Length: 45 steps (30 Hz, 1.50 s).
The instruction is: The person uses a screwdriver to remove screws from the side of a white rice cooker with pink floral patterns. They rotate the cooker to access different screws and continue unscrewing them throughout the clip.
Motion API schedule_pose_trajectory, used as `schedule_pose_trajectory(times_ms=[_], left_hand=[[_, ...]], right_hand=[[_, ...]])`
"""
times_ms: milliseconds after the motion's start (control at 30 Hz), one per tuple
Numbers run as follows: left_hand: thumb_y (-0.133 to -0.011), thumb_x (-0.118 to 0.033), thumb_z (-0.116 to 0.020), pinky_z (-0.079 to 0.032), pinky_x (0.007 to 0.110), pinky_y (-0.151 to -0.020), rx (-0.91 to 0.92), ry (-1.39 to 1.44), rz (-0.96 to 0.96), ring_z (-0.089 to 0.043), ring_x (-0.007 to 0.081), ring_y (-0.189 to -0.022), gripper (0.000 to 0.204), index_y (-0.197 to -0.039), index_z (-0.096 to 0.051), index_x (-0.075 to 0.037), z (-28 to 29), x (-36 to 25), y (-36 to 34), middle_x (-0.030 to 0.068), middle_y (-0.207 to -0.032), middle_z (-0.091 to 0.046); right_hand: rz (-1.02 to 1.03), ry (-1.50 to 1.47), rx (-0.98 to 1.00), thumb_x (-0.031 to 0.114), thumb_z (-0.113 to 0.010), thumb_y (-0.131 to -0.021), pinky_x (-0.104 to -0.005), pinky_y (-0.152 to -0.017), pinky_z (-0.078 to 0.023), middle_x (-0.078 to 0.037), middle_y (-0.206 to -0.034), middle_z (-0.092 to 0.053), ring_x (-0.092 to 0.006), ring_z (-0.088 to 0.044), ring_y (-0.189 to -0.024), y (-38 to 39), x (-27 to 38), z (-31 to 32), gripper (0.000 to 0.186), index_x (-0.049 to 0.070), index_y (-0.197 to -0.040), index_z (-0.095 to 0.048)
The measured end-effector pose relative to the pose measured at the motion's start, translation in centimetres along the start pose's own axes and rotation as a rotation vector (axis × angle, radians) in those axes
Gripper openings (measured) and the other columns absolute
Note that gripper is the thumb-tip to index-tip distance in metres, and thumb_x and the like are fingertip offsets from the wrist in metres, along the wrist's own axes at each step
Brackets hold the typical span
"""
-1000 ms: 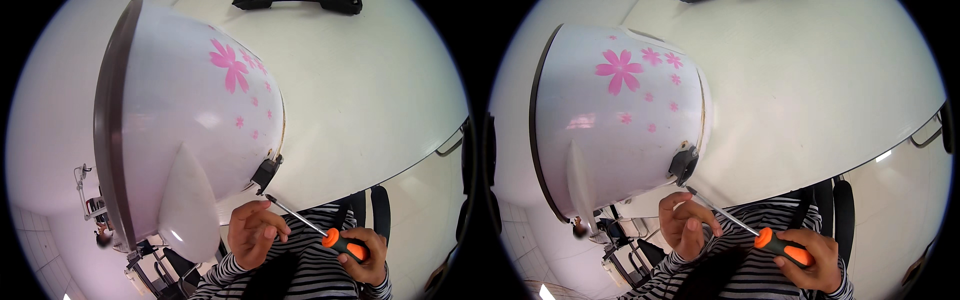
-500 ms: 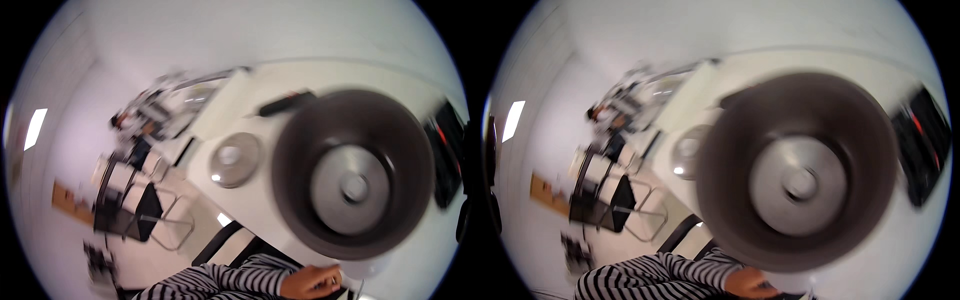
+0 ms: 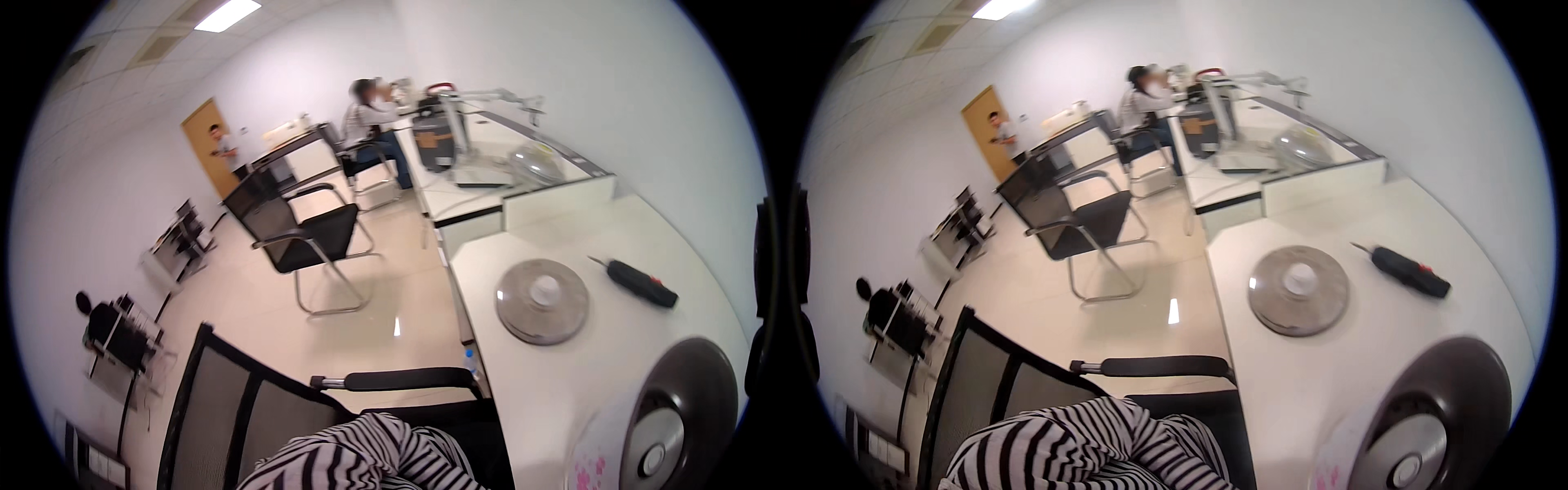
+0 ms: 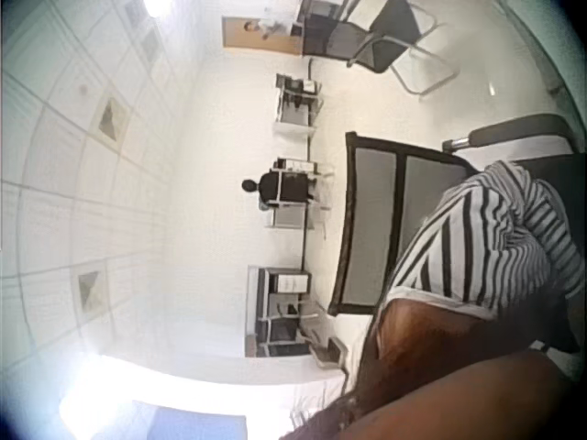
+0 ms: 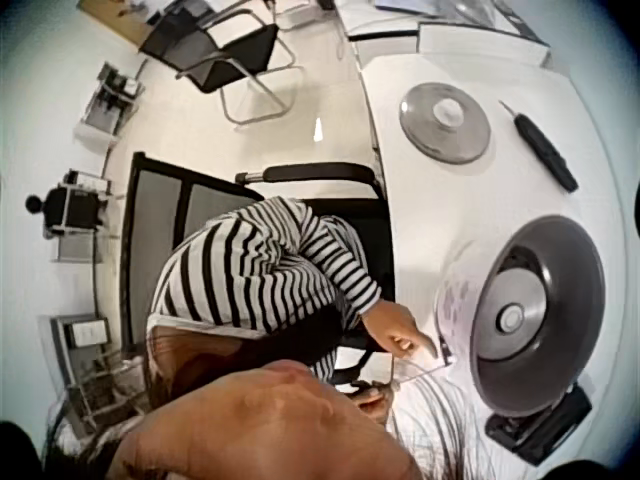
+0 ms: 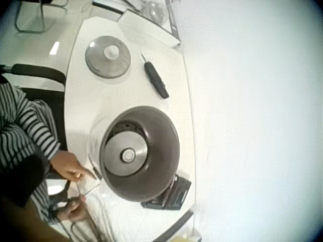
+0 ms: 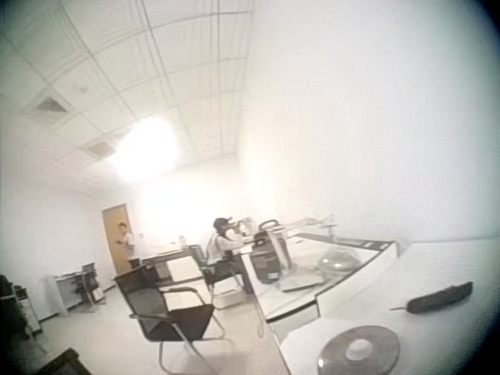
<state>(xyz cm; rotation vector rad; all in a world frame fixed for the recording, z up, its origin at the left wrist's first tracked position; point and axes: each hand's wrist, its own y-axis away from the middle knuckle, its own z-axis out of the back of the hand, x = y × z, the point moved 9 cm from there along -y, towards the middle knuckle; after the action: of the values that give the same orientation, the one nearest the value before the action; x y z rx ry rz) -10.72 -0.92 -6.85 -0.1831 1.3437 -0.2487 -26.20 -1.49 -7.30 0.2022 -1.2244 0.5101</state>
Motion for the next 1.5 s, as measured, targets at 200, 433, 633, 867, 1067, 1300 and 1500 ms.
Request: schedule_pose_trajectory(times_ms=[200, 433, 633, 867, 1067, 1300, 1500], left_hand=[[-0.089, -0.028, -0.048, -0.045, 0.031, -0.059, 0.027, -0.051, -0.020, -0.056, 0.0200, -0.065, 0.060, -0.136, -0.018, -0.007, -0.2, 1.2, 0.7, 0.0098, -0.084, -0.058], [-0.085, -0.015, -0.054, -0.044, 0.026, -0.053, -0.034, 0.264, 0.056, -0.056, 0.0163, -0.060, 0.018, -0.092, -0.049, 0.001, 3.0, 0.5, -1.0, 0.0083, -0.076, -0.059], [-0.077, -0.004, -0.060, -0.045, 0.029, -0.072, 0.146, 0.145, 0.207, -0.058, 0.0191, -0.083, 0.030, -0.105, -0.052, 0.002, 1.2, 4.0, 0.1, 0.0110, -0.094, -0.059], [-0.087, -0.005, -0.046, -0.046, 0.026, -0.069, 0.241, 0.285, 0.250, -0.056, 0.0160, -0.074, 0.063, -0.134, -0.004, 0.004, -0.3, 1.9, -0.8, 0.0184, -0.089, -0.059], [-0.086, -0.002, -0.045, -0.046, 0.026, -0.069, 0.207, 0.311, 0.273, -0.057, 0.0170, -0.072, 0.063, -0.134, -0.004, 0.004, 0.2, 2.4, -0.3, 0.0195, -0.087, -0.059], [-0.086, -0.001, -0.044, -0.047, 0.027, -0.070, 0.225, 0.409, 0.362, -0.058, 0.0188, -0.076, 0.064, -0.134, -0.002, 0.003, -0.1, 2.9, -0.6, 0.0193, -0.087, -0.058], [-0.086, -0.001, -0.044, -0.047, 0.028, -0.069, 0.241, 0.381, 0.352, -0.059, 0.0200, -0.079, 0.066, -0.134, 0.000, 0.002, -0.4, 2.4, -0.7, 0.0190, -0.087, -0.058]], right_hand=[[-0.014, 0.045, -0.066, 0.028, -0.038, -0.091, -0.0245, -0.034, -0.037, -0.011, -0.067, -0.050, -0.0144, -0.041, -0.042, -1.0, 3.5, -1.6, 0.040, -0.009, -0.101, -0.050], [-0.087, 0.011, -0.395, 0.014, -0.059, -0.082, -0.0248, -0.056, -0.043, -0.014, -0.087, -0.058, -0.0151, -0.051, -0.061, 1.5, 0.0, 2.4, 0.026, -0.006, -0.098, -0.055], [0.011, 0.307, -0.251, -0.001, -0.066, -0.069, -0.0308, -0.069, -0.046, -0.015, -0.088, -0.061, -0.0250, -0.058, -0.076, -0.5, 1.9, 3.9, 0.028, -0.003, -0.095, -0.058], [0.026, 0.423, -0.275, 0.004, -0.067, -0.059, -0.0289, -0.056, -0.043, -0.013, -0.073, -0.058, -0.0231, -0.054, -0.062, 0.7, 1.3, 4.1, 0.032, -0.001, -0.089, -0.057], [0.052, 0.377, -0.239, 0.002, -0.068, -0.057, -0.0304, -0.055, -0.042, -0.013, -0.073, -0.058, -0.0243, -0.053, -0.063, -0.3, 1.7, 3.5, 0.034, -0.001, -0.090, -0.058], [0.071, 0.382, -0.231, 0.002, -0.067, -0.057, -0.0303, -0.054, -0.042, -0.014, -0.072, -0.057, -0.0242, -0.053, -0.062, -0.5, 1.7, 3.6, 0.034, -0.002, -0.089, -0.057], [0.071, 0.389, -0.227, 0.003, -0.067, -0.057, -0.0304, -0.054, -0.042, -0.014, -0.072, -0.057, -0.0242, -0.054, -0.062, -0.5, 1.6, 3.7, 0.034, -0.001, -0.089, -0.057]])
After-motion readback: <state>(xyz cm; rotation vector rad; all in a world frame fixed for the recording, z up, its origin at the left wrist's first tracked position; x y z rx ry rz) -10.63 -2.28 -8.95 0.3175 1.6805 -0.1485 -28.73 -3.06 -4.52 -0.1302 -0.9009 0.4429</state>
